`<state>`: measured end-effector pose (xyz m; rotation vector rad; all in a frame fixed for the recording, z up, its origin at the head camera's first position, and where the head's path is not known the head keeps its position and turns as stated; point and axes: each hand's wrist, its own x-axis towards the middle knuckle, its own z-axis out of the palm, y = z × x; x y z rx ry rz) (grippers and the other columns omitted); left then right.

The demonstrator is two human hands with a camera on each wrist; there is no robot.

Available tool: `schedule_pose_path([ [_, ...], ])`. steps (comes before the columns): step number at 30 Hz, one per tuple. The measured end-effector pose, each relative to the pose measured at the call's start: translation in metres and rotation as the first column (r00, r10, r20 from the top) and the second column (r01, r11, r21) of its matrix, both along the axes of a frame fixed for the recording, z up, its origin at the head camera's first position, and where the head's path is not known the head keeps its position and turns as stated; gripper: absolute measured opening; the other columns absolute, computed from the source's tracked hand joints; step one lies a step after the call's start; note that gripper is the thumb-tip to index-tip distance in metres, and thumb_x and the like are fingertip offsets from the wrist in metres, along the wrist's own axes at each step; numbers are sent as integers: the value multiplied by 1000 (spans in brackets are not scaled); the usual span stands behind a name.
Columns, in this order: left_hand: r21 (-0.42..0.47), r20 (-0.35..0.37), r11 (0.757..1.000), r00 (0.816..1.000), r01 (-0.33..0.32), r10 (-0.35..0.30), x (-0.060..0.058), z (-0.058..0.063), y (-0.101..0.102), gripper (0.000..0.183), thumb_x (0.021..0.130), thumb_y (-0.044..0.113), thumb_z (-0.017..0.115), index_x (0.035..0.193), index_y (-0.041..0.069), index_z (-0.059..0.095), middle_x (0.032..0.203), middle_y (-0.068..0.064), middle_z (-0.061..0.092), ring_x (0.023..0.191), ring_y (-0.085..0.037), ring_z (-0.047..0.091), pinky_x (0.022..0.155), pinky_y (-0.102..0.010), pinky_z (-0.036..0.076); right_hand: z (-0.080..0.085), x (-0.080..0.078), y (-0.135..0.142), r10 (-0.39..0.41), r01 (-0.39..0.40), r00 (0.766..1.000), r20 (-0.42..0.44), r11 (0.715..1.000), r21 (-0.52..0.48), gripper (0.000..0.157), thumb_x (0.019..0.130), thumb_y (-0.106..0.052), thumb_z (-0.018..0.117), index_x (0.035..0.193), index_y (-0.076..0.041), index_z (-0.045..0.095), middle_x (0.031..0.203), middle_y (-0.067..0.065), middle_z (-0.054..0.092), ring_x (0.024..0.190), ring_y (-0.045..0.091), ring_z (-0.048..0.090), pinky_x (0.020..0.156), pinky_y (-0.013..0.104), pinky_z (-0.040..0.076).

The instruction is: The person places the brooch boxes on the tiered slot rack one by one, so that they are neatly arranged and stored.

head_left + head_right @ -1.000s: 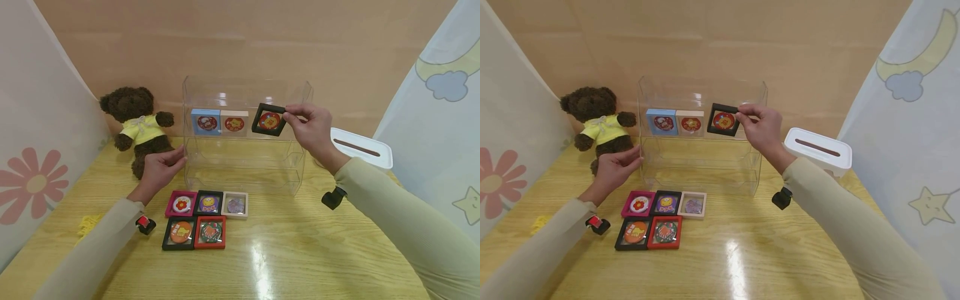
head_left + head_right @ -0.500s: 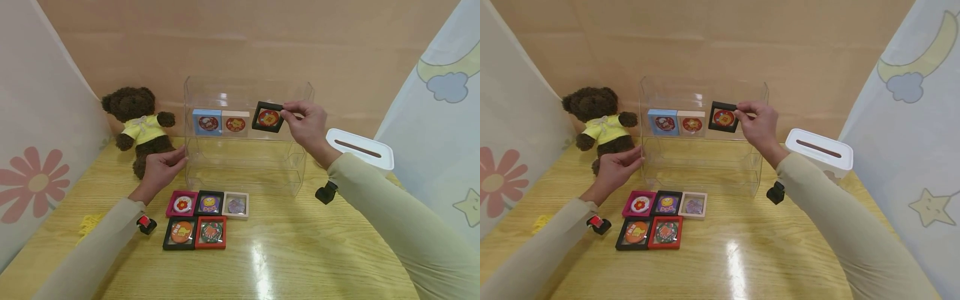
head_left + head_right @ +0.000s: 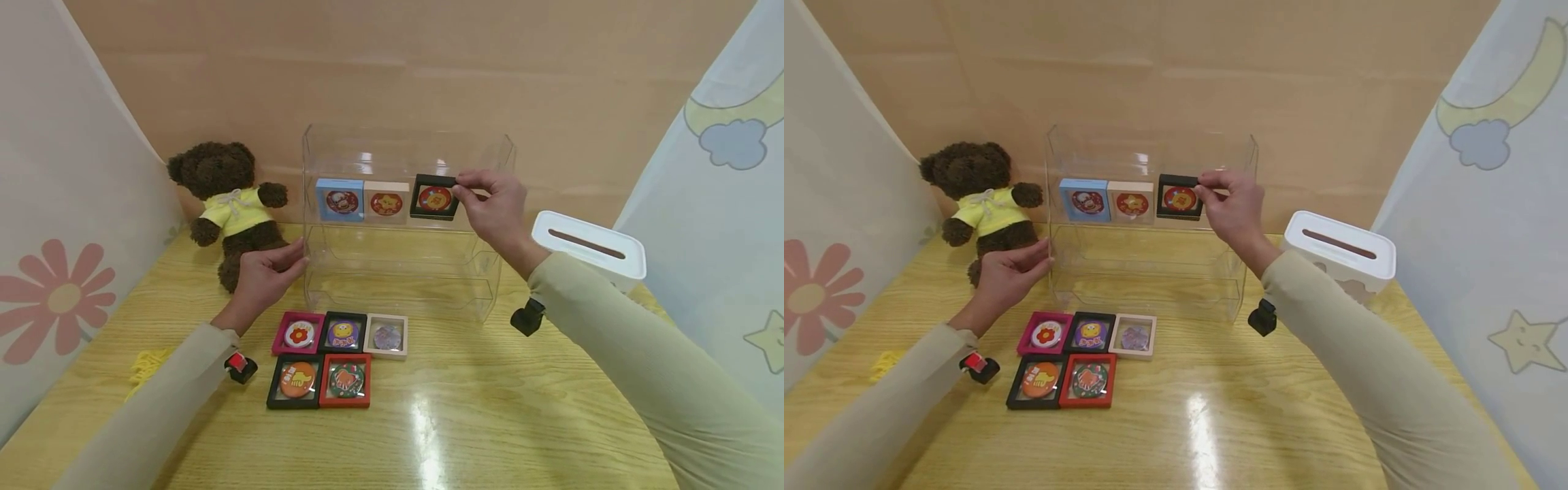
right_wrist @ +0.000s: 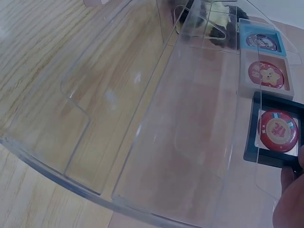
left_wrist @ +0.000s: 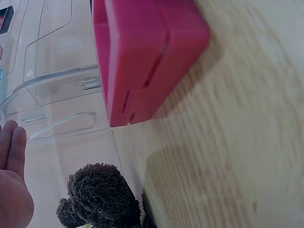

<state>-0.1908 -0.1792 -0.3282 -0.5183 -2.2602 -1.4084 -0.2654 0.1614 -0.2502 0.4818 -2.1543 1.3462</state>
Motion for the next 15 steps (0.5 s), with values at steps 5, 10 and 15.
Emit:
schedule_pose_path([
  [5,5,7,1000,1000,6,-6,-1,-1,0,32,87,-5,66,118,-9,61,109,-21,63,95,-10,64,73,-17,51,-3,-1,-2,-20,21,999,-33,999,35,11,84,-1,72,92,6,74,101,12,69,91,15,66,77,24,53],
  [10,7,-3,1000,1000,6,-6,-2,-2,-1,32,87,-5,66,118,-9,61,108,-21,63,94,-8,64,73,-18,51,-7,-2,-3,-20,22,999,-51,999,43,10,82,1,72,91,6,74,99,13,69,90,19,66,76,23,53],
  [15,6,-9,1000,1000,8,-8,-2,-3,-1,32,87,-5,66,118,-10,61,109,-22,63,94,-6,64,73,-18,51,-9,-1,-5,-13,16,999,-52,999,47,11,82,1,72,92,6,74,99,15,69,92,23,66,76,24,53],
])
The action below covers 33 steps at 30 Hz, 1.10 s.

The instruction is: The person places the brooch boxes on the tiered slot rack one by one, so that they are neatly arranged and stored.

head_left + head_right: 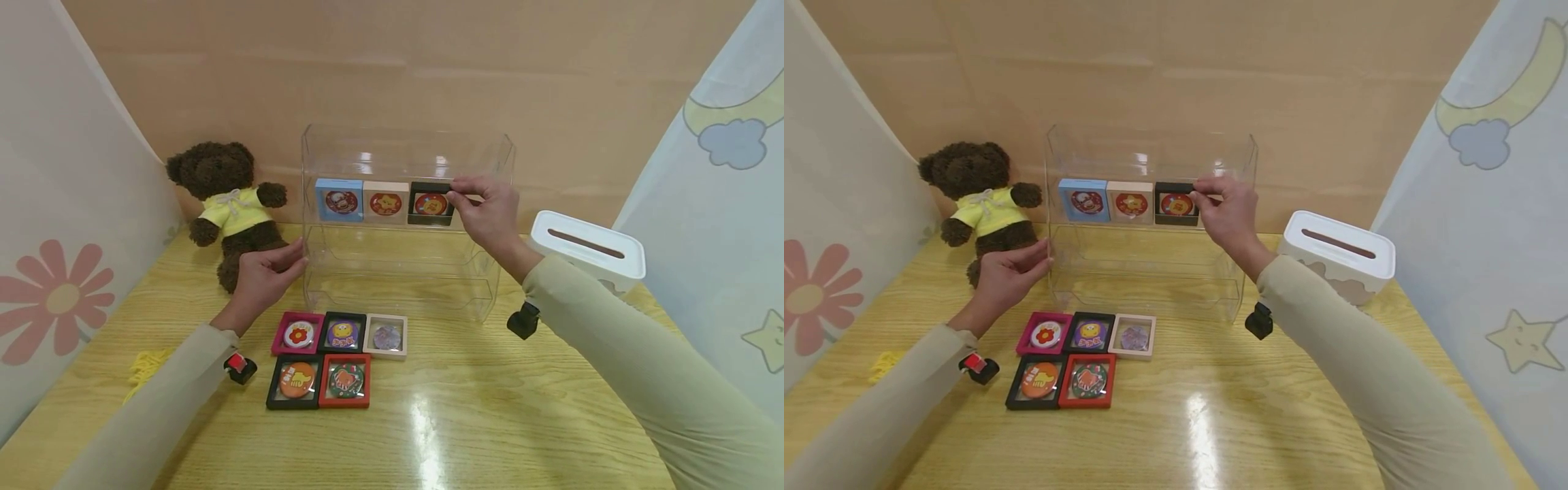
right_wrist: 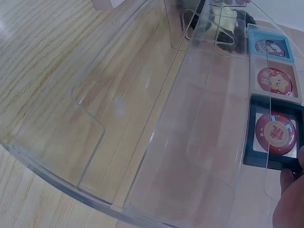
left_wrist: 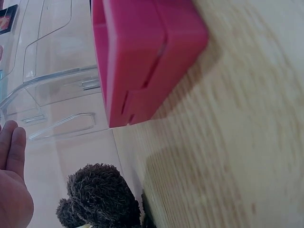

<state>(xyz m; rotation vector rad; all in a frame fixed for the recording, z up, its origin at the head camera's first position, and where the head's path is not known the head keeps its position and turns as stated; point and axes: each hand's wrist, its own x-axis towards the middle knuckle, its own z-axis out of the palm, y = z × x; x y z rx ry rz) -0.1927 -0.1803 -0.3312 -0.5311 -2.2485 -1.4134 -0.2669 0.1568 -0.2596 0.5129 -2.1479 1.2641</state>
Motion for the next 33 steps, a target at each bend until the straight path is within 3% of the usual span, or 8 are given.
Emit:
schedule_pose_path([
  [11,10,15,1000,1000,7,-8,0,1,3,32,87,-5,65,118,-9,61,110,-21,63,95,-7,64,73,-18,52,0,2,3,-15,14,1000,17,999,39,14,84,-3,73,96,4,74,101,12,69,93,19,66,76,23,53],
  [22,19,26,1000,1000,7,-8,1,1,6,32,87,-5,65,118,-9,61,110,-22,62,94,-4,63,72,-17,52,1,4,4,19,-22,997,76,999,42,20,85,-4,71,103,4,72,105,13,67,98,20,64,79,26,53],
  [33,15,17,1000,1000,1,-1,3,1,6,31,87,-5,65,118,-9,61,109,-22,63,94,-5,63,72,-16,51,10,15,2,47,-46,999,-14,999,14,21,84,-6,72,100,7,70,113,13,60,101,21,60,79,29,54],
])
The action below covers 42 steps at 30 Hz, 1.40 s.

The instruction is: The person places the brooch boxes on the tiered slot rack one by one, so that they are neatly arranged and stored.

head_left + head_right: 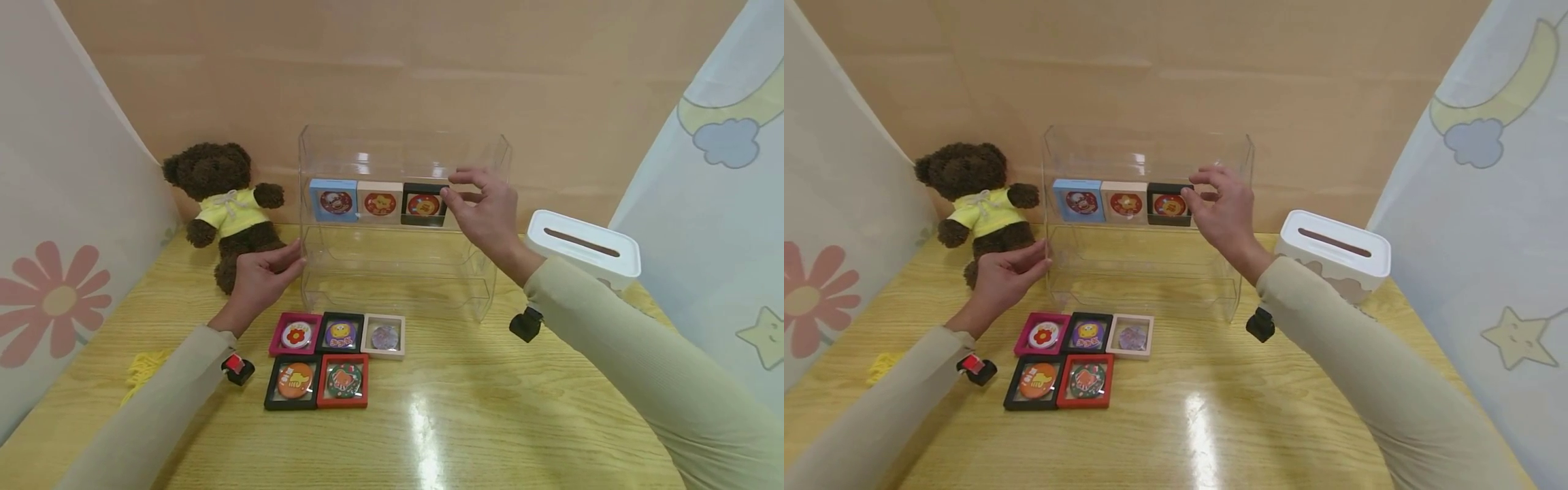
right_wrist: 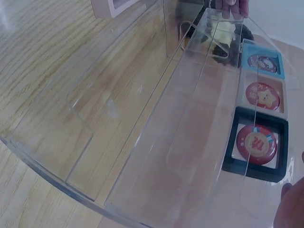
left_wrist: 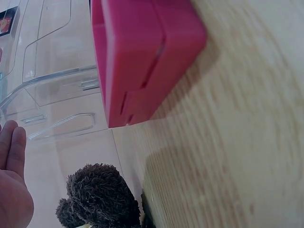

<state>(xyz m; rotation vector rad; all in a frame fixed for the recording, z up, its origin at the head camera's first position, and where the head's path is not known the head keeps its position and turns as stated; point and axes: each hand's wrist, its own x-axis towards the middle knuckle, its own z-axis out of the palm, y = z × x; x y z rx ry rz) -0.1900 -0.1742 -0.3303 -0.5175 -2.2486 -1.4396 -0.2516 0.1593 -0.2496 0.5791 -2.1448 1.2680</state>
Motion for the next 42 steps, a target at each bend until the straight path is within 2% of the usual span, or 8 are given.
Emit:
schedule_pose_path([
  [5,4,-1,1000,1000,2,-2,1,0,-1,32,87,-5,65,118,-9,61,109,-22,63,94,-6,64,72,-16,51,3,14,-7,6,-5,995,-103,1000,15,14,83,-2,73,92,9,70,105,15,59,93,23,59,70,20,53],
  [8,4,2,1000,1000,0,0,1,0,-1,32,87,-5,65,118,-9,61,109,-22,63,94,-5,64,72,-16,51,7,31,-15,36,-31,987,-157,999,37,10,81,5,72,88,12,69,98,21,60,89,29,58,65,13,49],
  [11,5,4,1000,1000,0,0,0,0,0,32,87,-5,65,118,-9,61,110,-22,63,94,-5,63,72,-16,51,7,48,-22,86,-77,982,-170,995,56,6,80,11,69,85,14,66,90,24,60,85,32,57,63,14,49],
  [14,11,6,1000,1000,4,-4,0,-1,0,32,87,-6,65,118,-9,60,110,-22,62,95,-7,64,72,-16,51,-5,51,-22,140,-129,978,-154,988,79,6,81,9,70,87,10,68,87,19,63,81,27,59,61,21,51],
  [18,20,9,1000,1000,10,-10,0,-1,0,31,87,-6,65,118,-10,60,111,-22,62,96,-12,64,73,-17,51,-29,52,-19,200,-188,975,-98,975,116,10,82,2,72,91,3,69,88,10,66,79,21,61,61,28,53],
  [24,33,4,999,1000,11,-11,-1,-2,-1,31,87,-7,64,117,-11,60,112,-23,61,95,-8,64,73,-17,51,-53,68,-19,281,-287,958,55,945,156,13,85,-5,71,97,0,69,91,7,67,80,16,63,65,29,55],
  [34,48,5,999,1000,11,-11,-1,-3,0,31,87,-5,65,117,-11,61,113,-22,61,94,-4,63,74,-17,51,-91,88,-11,334,-388,896,291,909,151,21,84,-5,72,104,3,69,103,11,67,86,22,66,75,31,55],
  [42,72,-1,997,1000,22,-22,-18,-25,-10,33,87,-1,67,119,-3,63,116,-16,62,95,-2,62,74,-17,51,-115,96,-7,299,-409,850,433,893,186,34,85,-11,73,110,10,65,110,21,65,95,32,63,81,36,53],
])
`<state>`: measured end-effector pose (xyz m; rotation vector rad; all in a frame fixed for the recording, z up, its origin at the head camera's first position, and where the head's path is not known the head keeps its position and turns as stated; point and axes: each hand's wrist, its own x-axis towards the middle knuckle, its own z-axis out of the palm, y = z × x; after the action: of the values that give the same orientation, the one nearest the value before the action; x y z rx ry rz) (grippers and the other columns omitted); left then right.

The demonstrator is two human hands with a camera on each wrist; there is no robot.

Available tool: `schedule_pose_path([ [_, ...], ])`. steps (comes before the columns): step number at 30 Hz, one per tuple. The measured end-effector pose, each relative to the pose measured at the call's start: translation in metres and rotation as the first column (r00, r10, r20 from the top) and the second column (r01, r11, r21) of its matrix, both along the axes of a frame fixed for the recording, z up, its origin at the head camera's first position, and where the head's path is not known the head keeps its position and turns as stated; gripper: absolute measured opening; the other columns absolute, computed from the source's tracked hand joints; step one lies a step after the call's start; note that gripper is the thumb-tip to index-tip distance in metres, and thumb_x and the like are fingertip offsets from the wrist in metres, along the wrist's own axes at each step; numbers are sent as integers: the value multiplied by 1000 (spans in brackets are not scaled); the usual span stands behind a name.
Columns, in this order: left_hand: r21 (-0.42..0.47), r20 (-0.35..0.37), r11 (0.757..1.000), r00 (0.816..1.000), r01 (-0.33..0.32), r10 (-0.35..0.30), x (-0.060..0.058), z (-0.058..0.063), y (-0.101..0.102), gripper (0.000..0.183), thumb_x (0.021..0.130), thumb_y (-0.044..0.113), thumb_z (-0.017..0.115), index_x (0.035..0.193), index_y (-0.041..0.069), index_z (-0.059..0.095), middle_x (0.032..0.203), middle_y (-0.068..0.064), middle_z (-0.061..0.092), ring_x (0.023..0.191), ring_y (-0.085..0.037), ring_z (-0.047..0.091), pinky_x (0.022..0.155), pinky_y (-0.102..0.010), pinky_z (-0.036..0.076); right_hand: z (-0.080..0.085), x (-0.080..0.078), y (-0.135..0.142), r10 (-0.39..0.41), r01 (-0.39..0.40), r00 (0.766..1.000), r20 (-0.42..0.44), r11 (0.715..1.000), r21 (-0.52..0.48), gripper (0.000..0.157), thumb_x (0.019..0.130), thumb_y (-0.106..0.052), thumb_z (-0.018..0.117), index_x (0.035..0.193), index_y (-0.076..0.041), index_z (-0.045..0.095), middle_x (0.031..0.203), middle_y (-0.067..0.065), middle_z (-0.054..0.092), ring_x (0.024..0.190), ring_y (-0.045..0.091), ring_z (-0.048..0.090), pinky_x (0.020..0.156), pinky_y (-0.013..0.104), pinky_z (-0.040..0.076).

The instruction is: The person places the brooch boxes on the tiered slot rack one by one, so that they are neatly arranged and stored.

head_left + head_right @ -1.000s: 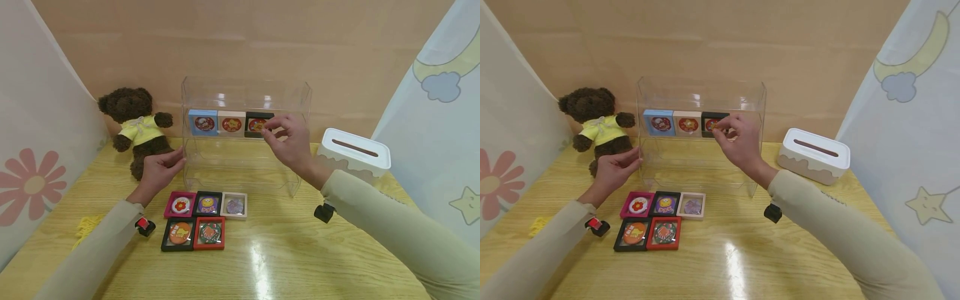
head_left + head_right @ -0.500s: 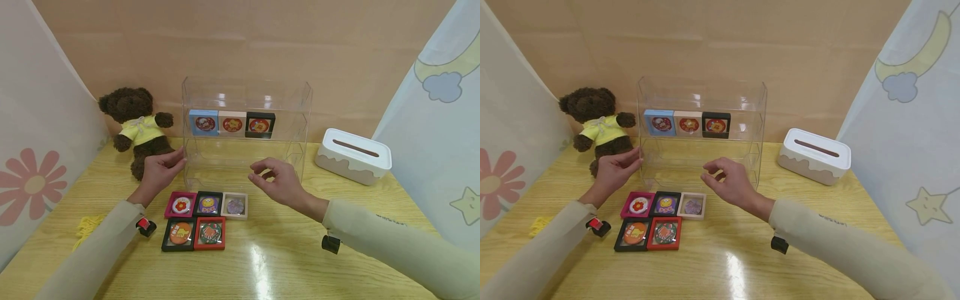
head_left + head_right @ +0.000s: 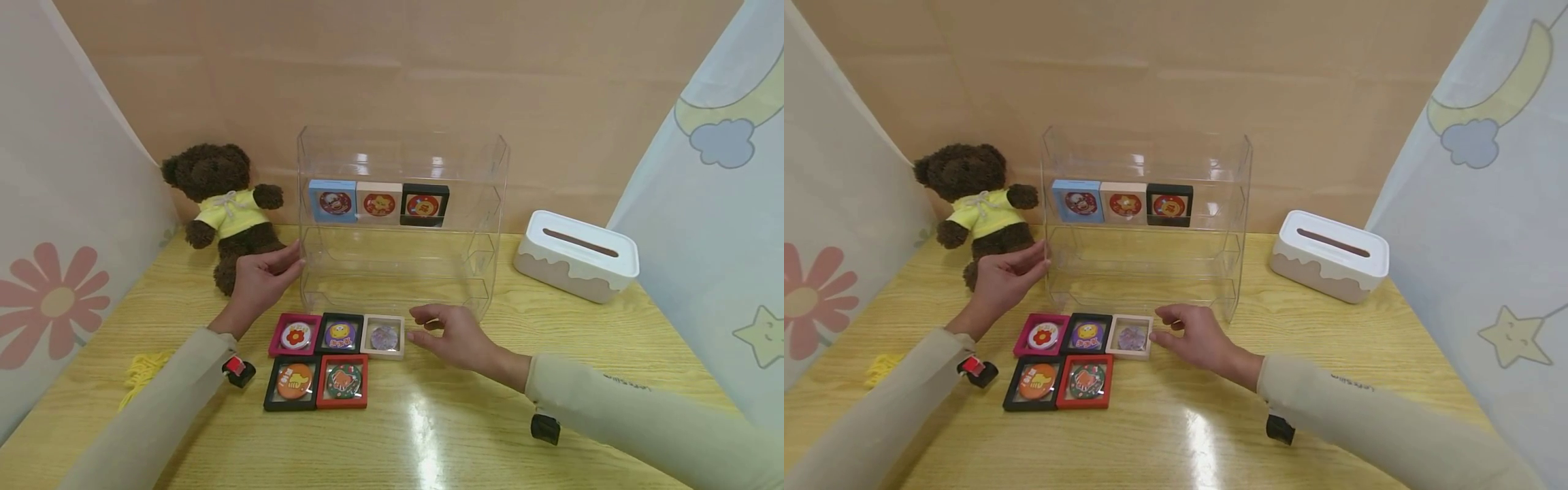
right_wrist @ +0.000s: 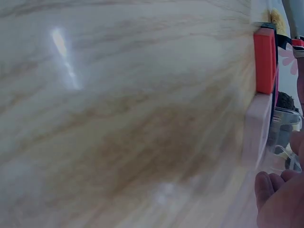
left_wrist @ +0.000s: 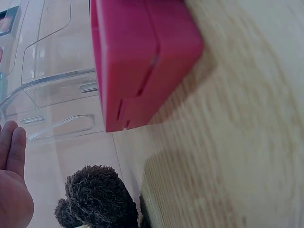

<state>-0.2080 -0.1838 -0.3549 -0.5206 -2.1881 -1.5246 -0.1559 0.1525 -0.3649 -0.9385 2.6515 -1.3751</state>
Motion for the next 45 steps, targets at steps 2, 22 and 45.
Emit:
schedule_pose_path([
  [2,-6,2,1000,1000,3,-3,4,5,2,32,87,-2,67,119,-5,62,115,-18,61,94,-2,63,74,-17,51,-4,2,0,-1,1,1000,11,1000,30,37,84,-12,74,112,10,64,112,20,64,97,31,63,81,36,53],
  [22,-32,-2,999,1000,2,-2,19,22,10,31,87,-8,64,118,-11,60,113,-22,61,98,-9,63,75,-18,51,-19,-5,-7,-8,7,1000,10,992,126,47,82,-19,77,115,11,62,100,16,67,91,27,63,74,33,54],
  [45,-53,-7,999,1000,-12,11,21,23,11,31,87,-8,64,118,-11,60,111,-22,62,96,-9,64,73,-17,51,-19,-7,-12,0,-9,999,52,985,173,56,80,-20,78,122,11,57,104,12,66,95,22,62,79,34,52],
])
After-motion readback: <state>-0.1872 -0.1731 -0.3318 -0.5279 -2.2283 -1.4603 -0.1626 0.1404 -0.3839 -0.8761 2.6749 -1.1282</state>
